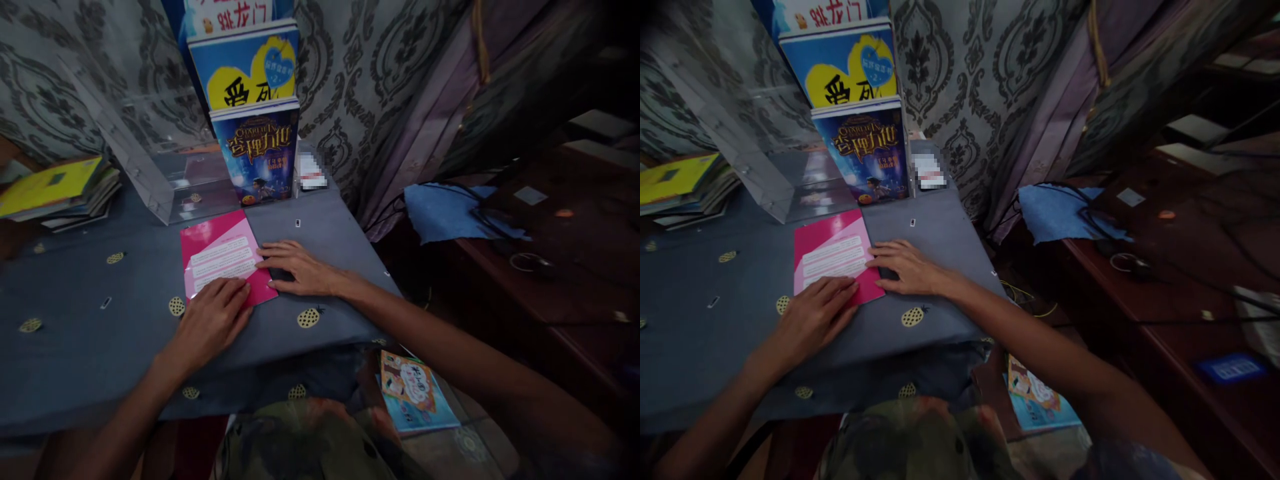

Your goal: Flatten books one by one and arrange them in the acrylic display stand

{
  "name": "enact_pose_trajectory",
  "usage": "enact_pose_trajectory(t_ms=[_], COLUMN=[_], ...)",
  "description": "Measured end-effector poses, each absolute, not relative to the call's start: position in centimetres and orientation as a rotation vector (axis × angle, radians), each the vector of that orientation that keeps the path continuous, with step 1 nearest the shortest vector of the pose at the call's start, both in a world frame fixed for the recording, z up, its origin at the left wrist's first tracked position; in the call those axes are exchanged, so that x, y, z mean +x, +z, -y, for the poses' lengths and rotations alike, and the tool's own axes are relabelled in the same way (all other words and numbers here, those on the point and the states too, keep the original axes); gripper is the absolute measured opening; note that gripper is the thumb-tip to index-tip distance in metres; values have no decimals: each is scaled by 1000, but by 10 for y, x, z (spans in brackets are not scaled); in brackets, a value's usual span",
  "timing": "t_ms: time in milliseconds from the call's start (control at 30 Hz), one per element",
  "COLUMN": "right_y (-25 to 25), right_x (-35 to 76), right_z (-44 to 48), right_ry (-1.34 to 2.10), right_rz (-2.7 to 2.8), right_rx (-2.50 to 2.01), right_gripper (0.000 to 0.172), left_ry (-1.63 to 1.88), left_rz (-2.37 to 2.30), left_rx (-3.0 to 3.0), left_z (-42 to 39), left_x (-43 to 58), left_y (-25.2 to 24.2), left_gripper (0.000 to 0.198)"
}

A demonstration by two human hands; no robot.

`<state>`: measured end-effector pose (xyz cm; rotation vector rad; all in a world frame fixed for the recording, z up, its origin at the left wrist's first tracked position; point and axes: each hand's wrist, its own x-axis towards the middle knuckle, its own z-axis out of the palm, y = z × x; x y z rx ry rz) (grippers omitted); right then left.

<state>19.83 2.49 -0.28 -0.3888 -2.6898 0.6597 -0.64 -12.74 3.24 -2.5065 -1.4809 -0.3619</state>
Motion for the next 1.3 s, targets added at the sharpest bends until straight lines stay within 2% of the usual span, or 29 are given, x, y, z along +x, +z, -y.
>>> enact_pose_trajectory(t_ms=[133,300,667,867,1000,1167,1300], right_y=[-4,-6,-5,0,3,1,-2], right_x=[200,209,225,224,227,237,250], right_z=[-19,6,30,38,51,77,103], right_ry=[567,454,400,408,424,454,440], right_rz=[2691,2632,2588,2552,2559,2551,2481], right_rx=[-352,-265,-263,-294,-342,-389,-371], right_gripper=[41,30,34,29,32,35,31], left_ry=[-367,-335,-248,-265,-257,-255,-235], left_rz=[1525,1560,1542,1629,1634,1593,1597], left_rx=[-2534,-2617,-2747,-2592,-2532,-2547,-2620], left_z=[130,126,117,130,143,164,188], left_x=[-8,-13,-14,-42,-50,-42,-33], left_y=[33,38,36,12,-2,-3,-6], left_gripper=[30,32,38,59,72,85,99])
